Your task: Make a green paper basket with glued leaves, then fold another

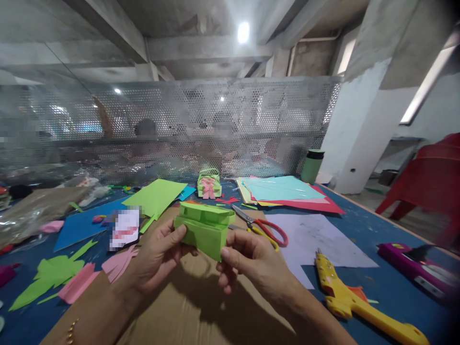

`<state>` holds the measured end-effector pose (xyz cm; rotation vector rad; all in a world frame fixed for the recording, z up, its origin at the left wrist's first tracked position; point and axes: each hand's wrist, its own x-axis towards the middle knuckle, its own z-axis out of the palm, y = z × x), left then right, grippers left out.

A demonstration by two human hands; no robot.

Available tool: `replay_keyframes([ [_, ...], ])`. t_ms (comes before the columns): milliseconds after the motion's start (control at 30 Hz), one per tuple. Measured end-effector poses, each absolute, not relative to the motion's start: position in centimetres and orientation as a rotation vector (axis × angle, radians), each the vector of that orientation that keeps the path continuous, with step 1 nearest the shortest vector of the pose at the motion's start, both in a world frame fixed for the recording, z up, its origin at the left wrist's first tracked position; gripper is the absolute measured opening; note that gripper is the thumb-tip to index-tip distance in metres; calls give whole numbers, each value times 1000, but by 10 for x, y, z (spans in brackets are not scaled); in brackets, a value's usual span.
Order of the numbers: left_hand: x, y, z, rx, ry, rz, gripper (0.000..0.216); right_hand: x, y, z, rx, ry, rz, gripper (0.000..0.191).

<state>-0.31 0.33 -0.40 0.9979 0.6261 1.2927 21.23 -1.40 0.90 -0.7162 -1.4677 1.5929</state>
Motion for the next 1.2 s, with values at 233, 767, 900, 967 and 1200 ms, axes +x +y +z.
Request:
replay_keyframes([
  [233, -2, 3, 0, 994, 611, 1308, 29, 212, -12, 7, -719, -1429, 1595, 39],
  [767, -4, 4, -3, 961, 646, 1333, 32, 211, -17, 7, -739, -1405, 1711, 38],
  [900, -5, 4, -4, 968, 642, 1324, 32, 212, -18, 8, -680, -1409, 1755, 39],
  [967, -5, 3, -4, 981, 619, 1309, 30, 212, -20, 10, -668, -1417, 1747, 39],
  [1200, -4, 3, -4, 993, 602, 1288, 31, 210, -17, 6, -688, -1388, 1736, 41],
])
